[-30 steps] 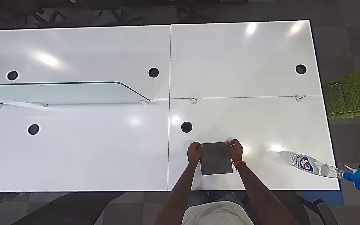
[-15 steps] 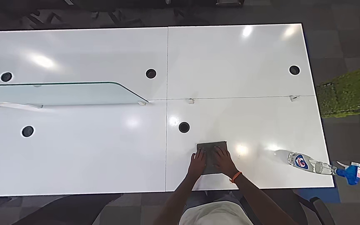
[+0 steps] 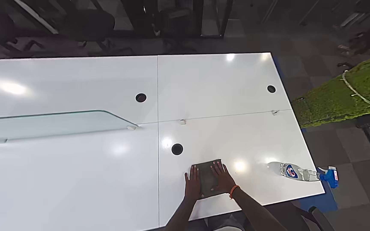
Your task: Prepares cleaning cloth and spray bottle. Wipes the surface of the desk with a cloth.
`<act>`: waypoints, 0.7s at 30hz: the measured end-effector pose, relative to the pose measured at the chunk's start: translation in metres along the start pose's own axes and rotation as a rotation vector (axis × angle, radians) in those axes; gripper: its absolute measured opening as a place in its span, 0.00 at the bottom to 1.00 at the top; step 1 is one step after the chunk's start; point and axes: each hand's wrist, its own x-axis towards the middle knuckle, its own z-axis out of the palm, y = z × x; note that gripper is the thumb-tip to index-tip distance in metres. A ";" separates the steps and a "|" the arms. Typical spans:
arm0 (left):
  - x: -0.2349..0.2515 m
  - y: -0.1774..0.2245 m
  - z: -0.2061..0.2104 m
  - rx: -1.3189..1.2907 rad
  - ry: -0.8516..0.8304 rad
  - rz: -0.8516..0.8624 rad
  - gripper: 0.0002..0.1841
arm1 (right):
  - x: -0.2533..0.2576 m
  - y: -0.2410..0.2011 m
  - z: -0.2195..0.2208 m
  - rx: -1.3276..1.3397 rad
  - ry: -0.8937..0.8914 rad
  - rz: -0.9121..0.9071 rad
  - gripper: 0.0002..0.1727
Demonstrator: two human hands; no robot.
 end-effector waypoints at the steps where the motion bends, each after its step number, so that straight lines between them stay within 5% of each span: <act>1: 0.000 0.001 0.000 0.004 -0.002 -0.009 0.49 | 0.000 -0.002 0.000 0.000 -0.004 0.003 0.75; 8: -0.003 0.004 0.000 0.048 0.023 -0.010 0.57 | -0.004 -0.013 -0.011 0.027 0.028 0.017 0.74; 10: -0.007 0.005 -0.010 0.023 0.001 -0.011 0.55 | -0.009 -0.017 -0.025 0.086 0.038 0.014 0.65; 14: -0.022 0.006 -0.024 -0.020 0.039 0.058 0.68 | -0.024 -0.018 -0.040 0.308 0.157 0.021 0.43; 21: -0.059 0.023 -0.012 0.013 -0.081 0.268 0.58 | -0.061 -0.011 -0.025 0.503 0.183 0.008 0.55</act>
